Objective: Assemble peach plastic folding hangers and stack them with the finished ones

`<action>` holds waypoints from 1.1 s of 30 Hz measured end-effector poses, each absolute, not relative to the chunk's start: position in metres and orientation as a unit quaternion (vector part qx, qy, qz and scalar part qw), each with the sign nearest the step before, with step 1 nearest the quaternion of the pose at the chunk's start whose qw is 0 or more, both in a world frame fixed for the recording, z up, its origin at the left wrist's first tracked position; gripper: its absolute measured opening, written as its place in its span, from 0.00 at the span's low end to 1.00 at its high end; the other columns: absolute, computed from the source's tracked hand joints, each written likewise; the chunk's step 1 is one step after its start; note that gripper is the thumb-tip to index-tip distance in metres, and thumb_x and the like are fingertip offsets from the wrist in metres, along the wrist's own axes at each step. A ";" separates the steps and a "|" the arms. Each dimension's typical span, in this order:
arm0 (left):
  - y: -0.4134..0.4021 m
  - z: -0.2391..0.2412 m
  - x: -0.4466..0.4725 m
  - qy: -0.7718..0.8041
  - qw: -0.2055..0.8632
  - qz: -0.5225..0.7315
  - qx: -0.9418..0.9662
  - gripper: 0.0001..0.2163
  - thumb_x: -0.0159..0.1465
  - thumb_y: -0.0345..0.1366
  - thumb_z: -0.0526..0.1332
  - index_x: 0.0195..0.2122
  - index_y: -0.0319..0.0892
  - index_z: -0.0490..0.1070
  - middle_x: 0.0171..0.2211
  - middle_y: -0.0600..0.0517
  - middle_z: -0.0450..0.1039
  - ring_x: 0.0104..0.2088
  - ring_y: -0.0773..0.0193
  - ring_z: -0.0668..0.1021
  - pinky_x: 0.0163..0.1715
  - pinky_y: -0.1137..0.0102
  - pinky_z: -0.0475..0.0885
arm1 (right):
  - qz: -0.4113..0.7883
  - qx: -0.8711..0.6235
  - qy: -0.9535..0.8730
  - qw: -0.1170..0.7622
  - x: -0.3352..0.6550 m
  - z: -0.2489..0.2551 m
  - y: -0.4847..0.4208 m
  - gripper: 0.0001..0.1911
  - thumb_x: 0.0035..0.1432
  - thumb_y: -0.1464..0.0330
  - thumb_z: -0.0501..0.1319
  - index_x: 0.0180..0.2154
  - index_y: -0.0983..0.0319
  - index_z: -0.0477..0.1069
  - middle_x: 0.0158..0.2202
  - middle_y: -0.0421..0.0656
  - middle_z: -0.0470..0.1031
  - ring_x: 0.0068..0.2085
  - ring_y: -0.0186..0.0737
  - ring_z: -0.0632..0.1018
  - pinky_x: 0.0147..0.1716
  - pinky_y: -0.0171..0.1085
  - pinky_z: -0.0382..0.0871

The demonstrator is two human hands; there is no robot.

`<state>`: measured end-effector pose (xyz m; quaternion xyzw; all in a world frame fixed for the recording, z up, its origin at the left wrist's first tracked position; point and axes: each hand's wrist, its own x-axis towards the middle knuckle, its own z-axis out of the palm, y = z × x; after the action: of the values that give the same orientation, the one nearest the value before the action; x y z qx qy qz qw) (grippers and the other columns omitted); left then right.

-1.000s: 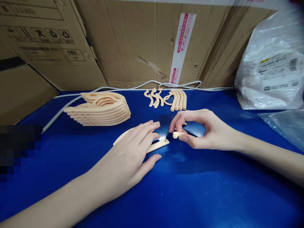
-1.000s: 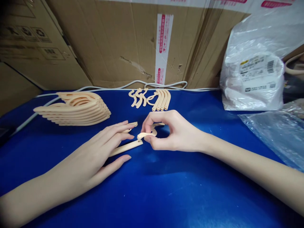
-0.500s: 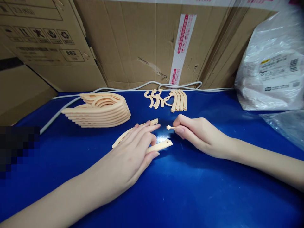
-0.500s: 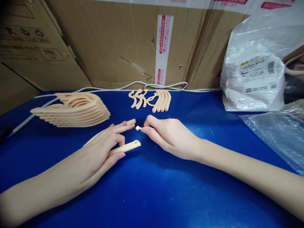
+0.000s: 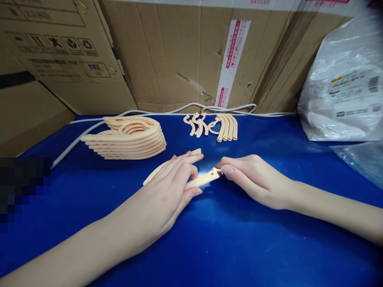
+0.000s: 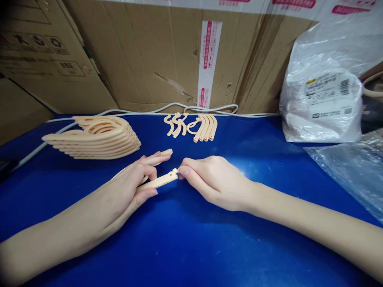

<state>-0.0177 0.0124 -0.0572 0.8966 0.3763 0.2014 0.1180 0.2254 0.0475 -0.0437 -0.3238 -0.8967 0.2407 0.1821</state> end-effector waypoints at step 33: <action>0.022 -0.045 0.001 0.389 0.130 0.132 0.902 0.16 0.76 0.40 0.43 0.50 0.40 0.68 0.64 0.41 0.65 0.68 0.55 0.62 0.67 0.50 0.59 | 0.150 -0.402 -0.898 0.095 0.232 -0.040 0.040 0.19 0.74 0.59 0.46 0.46 0.62 0.71 0.35 0.46 0.79 0.34 0.41 0.78 0.33 0.36 0.63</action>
<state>0.0013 0.0220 -0.0451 0.9024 0.3890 0.1321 0.1297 0.2317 0.0402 -0.0397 -0.4022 -0.8982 0.1501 0.0946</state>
